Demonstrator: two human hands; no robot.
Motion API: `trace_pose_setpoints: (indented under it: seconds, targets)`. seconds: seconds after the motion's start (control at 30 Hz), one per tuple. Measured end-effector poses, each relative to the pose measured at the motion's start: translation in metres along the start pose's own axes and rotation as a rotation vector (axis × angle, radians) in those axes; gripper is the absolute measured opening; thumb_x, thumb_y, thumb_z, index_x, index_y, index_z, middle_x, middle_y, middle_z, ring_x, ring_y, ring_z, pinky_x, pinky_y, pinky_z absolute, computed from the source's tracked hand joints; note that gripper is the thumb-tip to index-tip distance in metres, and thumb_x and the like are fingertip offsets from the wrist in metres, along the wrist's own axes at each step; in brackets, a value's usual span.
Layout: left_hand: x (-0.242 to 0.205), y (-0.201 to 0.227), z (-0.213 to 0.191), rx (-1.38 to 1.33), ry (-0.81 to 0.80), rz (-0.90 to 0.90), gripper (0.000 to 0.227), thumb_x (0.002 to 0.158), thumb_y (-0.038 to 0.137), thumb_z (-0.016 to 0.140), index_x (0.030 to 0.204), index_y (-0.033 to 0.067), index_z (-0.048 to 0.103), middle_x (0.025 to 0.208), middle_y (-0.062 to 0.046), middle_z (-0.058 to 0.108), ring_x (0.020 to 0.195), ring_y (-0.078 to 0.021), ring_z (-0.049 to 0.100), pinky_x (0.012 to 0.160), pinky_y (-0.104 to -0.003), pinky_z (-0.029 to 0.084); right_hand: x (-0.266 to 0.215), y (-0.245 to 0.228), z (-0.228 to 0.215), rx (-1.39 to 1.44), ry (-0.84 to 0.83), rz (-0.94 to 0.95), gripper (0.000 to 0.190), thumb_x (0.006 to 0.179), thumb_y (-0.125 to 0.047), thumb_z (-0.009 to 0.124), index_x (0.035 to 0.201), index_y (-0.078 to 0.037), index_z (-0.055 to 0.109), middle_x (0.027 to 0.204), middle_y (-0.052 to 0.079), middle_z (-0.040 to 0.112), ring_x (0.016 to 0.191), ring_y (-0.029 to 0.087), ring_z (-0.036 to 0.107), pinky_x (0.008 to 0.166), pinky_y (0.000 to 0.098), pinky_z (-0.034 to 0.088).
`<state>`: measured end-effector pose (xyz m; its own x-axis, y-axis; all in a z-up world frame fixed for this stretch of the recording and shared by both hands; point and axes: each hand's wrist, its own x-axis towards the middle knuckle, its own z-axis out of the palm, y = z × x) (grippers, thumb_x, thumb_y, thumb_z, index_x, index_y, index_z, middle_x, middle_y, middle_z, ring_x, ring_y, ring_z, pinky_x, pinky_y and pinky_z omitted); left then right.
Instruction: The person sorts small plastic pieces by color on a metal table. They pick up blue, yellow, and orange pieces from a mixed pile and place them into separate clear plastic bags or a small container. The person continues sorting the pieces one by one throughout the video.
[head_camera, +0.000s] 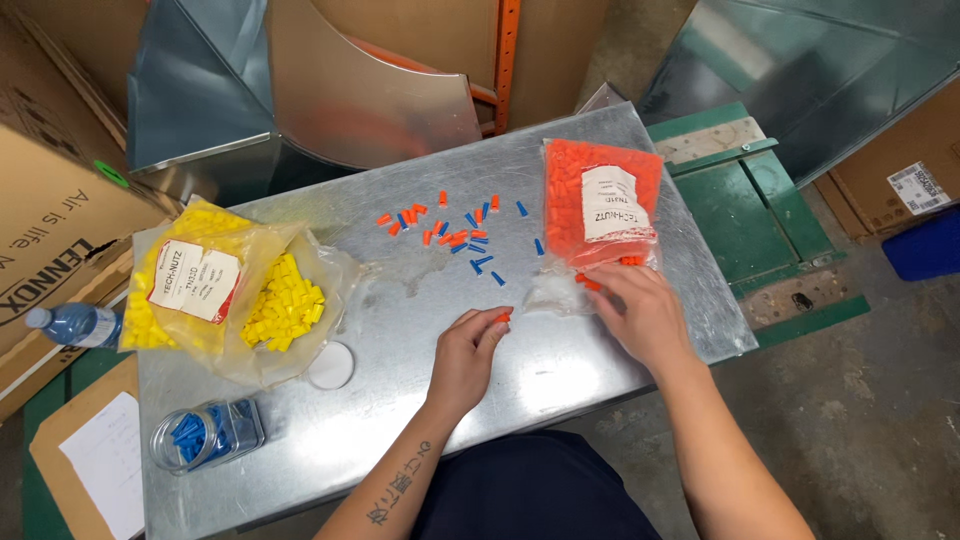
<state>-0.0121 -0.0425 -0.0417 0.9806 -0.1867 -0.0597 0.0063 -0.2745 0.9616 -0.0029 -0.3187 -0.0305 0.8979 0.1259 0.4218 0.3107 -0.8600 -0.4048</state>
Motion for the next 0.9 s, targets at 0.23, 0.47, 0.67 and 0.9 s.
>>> trace_pose_setpoints:
  seconds: [0.23,0.47,0.67,0.9]
  targets:
    - [-0.003,0.001,0.019,-0.136,-0.072,-0.112,0.017,0.096,0.023,0.081,0.106,0.0091,0.083,0.079,-0.005,0.079,0.064,-0.0068,0.056,0.060,-0.025,0.048,-0.007,-0.060,0.011,0.283,-0.043,-0.169,0.024,0.087,-0.016,0.081,0.111,-0.019,0.082,0.100,0.000,0.081,0.091,0.027,0.075,0.085,0.0401,0.058]
    - [0.001,0.008,0.019,-0.094,-0.123,-0.013,0.017,0.096,0.023,0.082,0.103,0.0071,0.083,0.082,-0.009,0.080,0.065,-0.0107,0.061,0.061,-0.028,0.051,-0.007,-0.055,0.010,0.329,-0.049,-0.194,0.014,0.089,-0.022,0.081,0.103,-0.019,0.081,0.090,-0.001,0.080,0.084,0.025,0.075,0.078,0.0379,0.059]
    - [0.038,0.014,-0.012,0.265,-0.006,0.104,0.025,0.098,0.033,0.077,0.109,0.0113,0.081,0.091,-0.013,0.079,0.088,-0.0328,0.075,0.080,-0.045,0.060,-0.009,-0.022,0.005,0.130,0.037,-0.071,0.018,0.084,-0.020,0.087,0.102,-0.019,0.082,0.093,0.000,0.078,0.089,0.026,0.073,0.085,0.0397,0.057]
    - [0.111,-0.005,-0.085,0.665,0.213,-0.010,0.025,0.101,0.030,0.070,0.114,0.0092,0.074,0.089,-0.014,0.075,0.094,-0.0389,0.075,0.085,-0.054,0.058,-0.007,-0.005,0.023,-0.107,0.124,0.001,0.018,0.086,-0.026,0.087,0.103,-0.024,0.082,0.086,-0.003,0.070,0.085,0.023,0.069,0.084,0.0368,0.056]
